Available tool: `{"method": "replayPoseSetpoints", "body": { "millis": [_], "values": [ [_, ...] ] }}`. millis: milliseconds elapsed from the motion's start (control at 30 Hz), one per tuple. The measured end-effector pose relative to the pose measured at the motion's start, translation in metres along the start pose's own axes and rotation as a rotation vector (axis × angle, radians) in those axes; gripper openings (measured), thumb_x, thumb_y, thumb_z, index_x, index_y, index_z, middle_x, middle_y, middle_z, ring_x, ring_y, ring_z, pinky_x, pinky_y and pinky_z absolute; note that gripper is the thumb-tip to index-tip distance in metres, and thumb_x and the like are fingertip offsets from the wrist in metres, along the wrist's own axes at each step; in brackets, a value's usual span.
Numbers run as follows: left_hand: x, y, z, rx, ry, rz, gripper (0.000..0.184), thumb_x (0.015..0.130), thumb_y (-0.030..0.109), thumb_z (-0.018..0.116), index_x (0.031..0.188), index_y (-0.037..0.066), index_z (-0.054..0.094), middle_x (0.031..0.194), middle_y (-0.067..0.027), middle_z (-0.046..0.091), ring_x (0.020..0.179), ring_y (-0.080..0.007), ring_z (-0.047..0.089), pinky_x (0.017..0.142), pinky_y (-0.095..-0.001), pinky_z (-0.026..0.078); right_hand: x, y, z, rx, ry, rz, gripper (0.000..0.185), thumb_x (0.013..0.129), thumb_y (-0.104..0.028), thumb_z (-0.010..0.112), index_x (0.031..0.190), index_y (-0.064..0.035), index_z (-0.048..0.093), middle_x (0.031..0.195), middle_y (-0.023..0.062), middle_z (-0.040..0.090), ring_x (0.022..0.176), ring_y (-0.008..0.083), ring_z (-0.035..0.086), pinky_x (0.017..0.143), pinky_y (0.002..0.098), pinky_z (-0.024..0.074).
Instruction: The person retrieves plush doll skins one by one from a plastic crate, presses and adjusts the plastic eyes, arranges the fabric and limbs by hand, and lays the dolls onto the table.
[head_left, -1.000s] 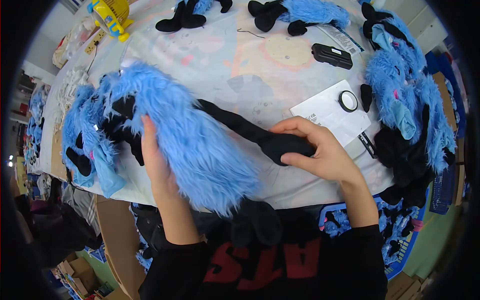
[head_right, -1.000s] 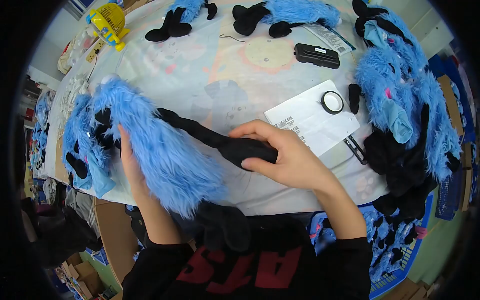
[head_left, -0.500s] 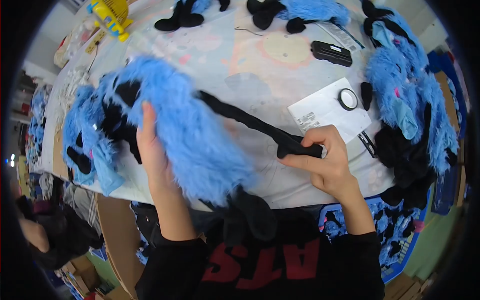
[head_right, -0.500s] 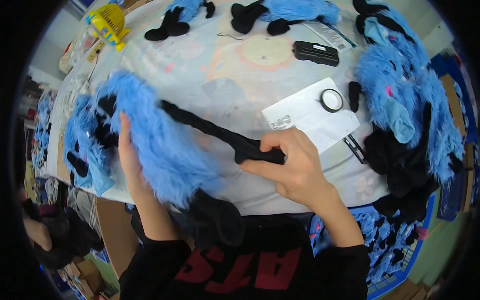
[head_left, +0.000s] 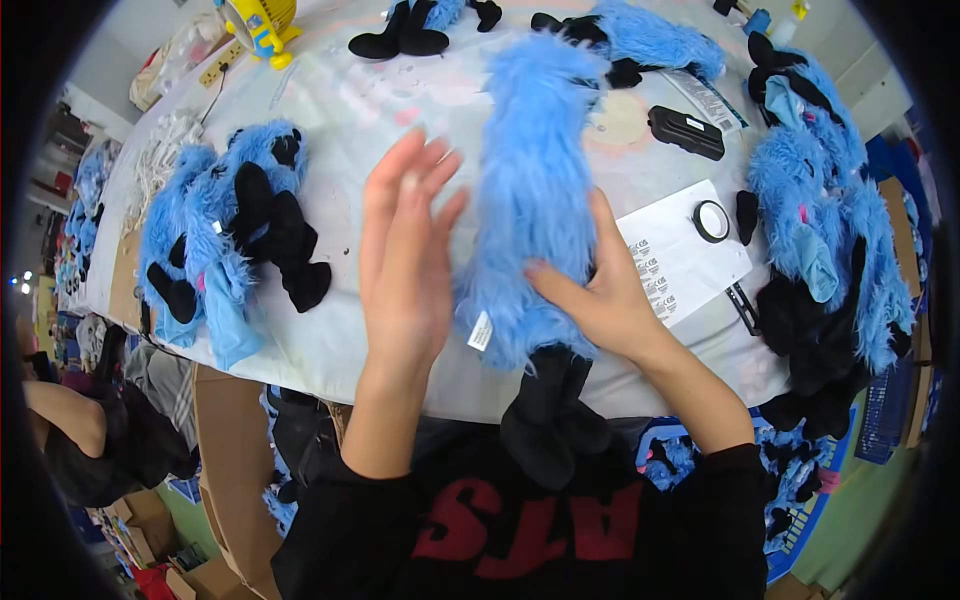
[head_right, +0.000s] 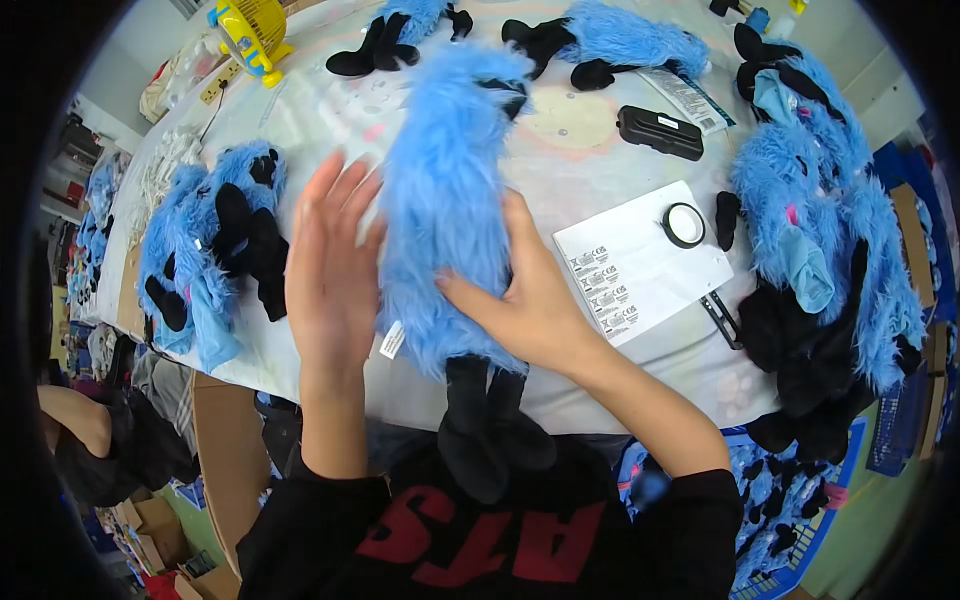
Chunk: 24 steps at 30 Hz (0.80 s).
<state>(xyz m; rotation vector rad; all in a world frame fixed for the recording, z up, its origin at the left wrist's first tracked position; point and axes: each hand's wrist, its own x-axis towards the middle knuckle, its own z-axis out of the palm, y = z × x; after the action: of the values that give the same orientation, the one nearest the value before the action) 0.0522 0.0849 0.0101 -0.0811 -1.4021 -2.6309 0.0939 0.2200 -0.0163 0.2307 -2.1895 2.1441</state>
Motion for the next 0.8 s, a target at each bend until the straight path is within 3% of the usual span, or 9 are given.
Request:
{"method": "replayPoseSetpoints", "body": {
  "millis": [33,100,167,267,467,600,633,733,800],
  "values": [
    [-0.005,0.004,-0.015,0.003,-0.004,-0.001,0.031,0.092,0.027,0.041,0.104,0.001,0.054,0.088,-0.0096,0.058,0.077,-0.0133,0.050,0.075,-0.0239,0.039,0.000,0.003,-0.001,0.015,0.013,-0.006,0.063,0.078,-0.012,0.063,0.127,0.0030,0.028,0.117,0.0207,0.048,0.103,0.0295,0.053,0.089,0.0374,0.0418],
    [-0.019,0.014,-0.059,0.549,-0.403,0.068,0.034,0.091,0.031,0.040,0.088,0.001,0.056,0.082,-0.0079,0.058,0.078,-0.0154,0.051,0.076,-0.0267,0.037,0.000,0.009,-0.003,0.048,0.036,-0.013,0.063,0.078,-0.011,0.063,0.128,0.0028,0.026,0.116,0.0215,0.048,0.100,0.0284,0.055,0.086,0.0350,0.0438],
    [-0.037,0.025,-0.053,0.686,-0.490,-0.103,0.007,0.081,0.006,0.055,0.077,0.001,0.056,0.074,-0.0048,0.055,0.066,-0.0130,0.047,0.064,-0.0228,0.039,-0.002,0.010,-0.002,0.017,0.048,-0.015,0.061,0.079,-0.011,0.062,0.127,0.0029,0.027,0.116,0.0214,0.048,0.100,0.0281,0.055,0.086,0.0348,0.0438],
    [-0.046,0.026,-0.049,0.896,-0.544,-0.055,0.014,0.085,0.010,0.049,0.075,0.001,0.054,0.071,-0.0036,0.053,0.064,-0.0109,0.044,0.064,-0.0206,0.036,-0.001,0.005,-0.002,-0.104,0.062,-0.050,0.057,0.080,-0.011,0.061,0.126,0.0034,0.030,0.115,0.0211,0.048,0.099,0.0272,0.055,0.086,0.0342,0.0438],
    [-0.025,0.033,-0.072,0.904,-0.647,-0.029,0.006,0.080,0.003,0.057,0.077,-0.001,0.056,0.071,-0.0048,0.056,0.063,-0.0114,0.047,0.061,-0.0206,0.039,0.000,0.006,-0.018,-0.061,-0.066,0.096,0.051,0.080,-0.009,0.059,0.123,0.0042,0.036,0.111,0.0191,0.052,0.097,0.0269,0.055,0.086,0.0338,0.0439],
    [-0.027,0.020,-0.061,0.428,-0.273,-0.336,0.006,0.080,0.004,0.057,0.076,-0.001,0.057,0.072,-0.0051,0.056,0.062,-0.0121,0.047,0.060,-0.0212,0.040,0.009,0.014,-0.015,0.032,0.034,0.273,0.045,0.081,-0.006,0.055,0.123,0.0031,0.040,0.107,0.0161,0.055,0.097,0.0271,0.055,0.085,0.0326,0.0438],
    [-0.029,0.018,-0.061,0.423,-0.280,-0.334,0.006,0.080,0.004,0.057,0.076,-0.001,0.057,0.072,-0.0051,0.056,0.062,-0.0121,0.047,0.060,-0.0212,0.040,0.009,0.013,-0.017,0.026,0.040,0.269,0.045,0.081,-0.006,0.055,0.123,0.0031,0.040,0.107,0.0161,0.055,0.097,0.0271,0.055,0.085,0.0326,0.0438],
    [-0.050,0.014,-0.069,0.791,-0.406,-0.306,0.006,0.080,0.004,0.058,0.078,-0.001,0.058,0.072,-0.0055,0.055,0.061,-0.0136,0.048,0.060,-0.0225,0.040,0.003,0.007,-0.027,-0.520,0.223,-0.220,0.045,0.080,-0.003,0.053,0.123,0.0025,0.041,0.107,0.0147,0.056,0.097,0.0280,0.055,0.085,0.0321,0.0434],
    [-0.053,0.013,-0.071,0.908,-0.441,-0.303,0.006,0.079,0.004,0.058,0.079,-0.002,0.058,0.071,-0.0057,0.055,0.061,-0.0141,0.048,0.060,-0.0229,0.040,-0.010,0.001,-0.035,-0.698,0.187,-0.448,0.044,0.077,-0.001,0.053,0.120,0.0004,0.045,0.110,0.0139,0.055,0.098,0.0286,0.054,0.085,0.0322,0.0431]
  ]
}}
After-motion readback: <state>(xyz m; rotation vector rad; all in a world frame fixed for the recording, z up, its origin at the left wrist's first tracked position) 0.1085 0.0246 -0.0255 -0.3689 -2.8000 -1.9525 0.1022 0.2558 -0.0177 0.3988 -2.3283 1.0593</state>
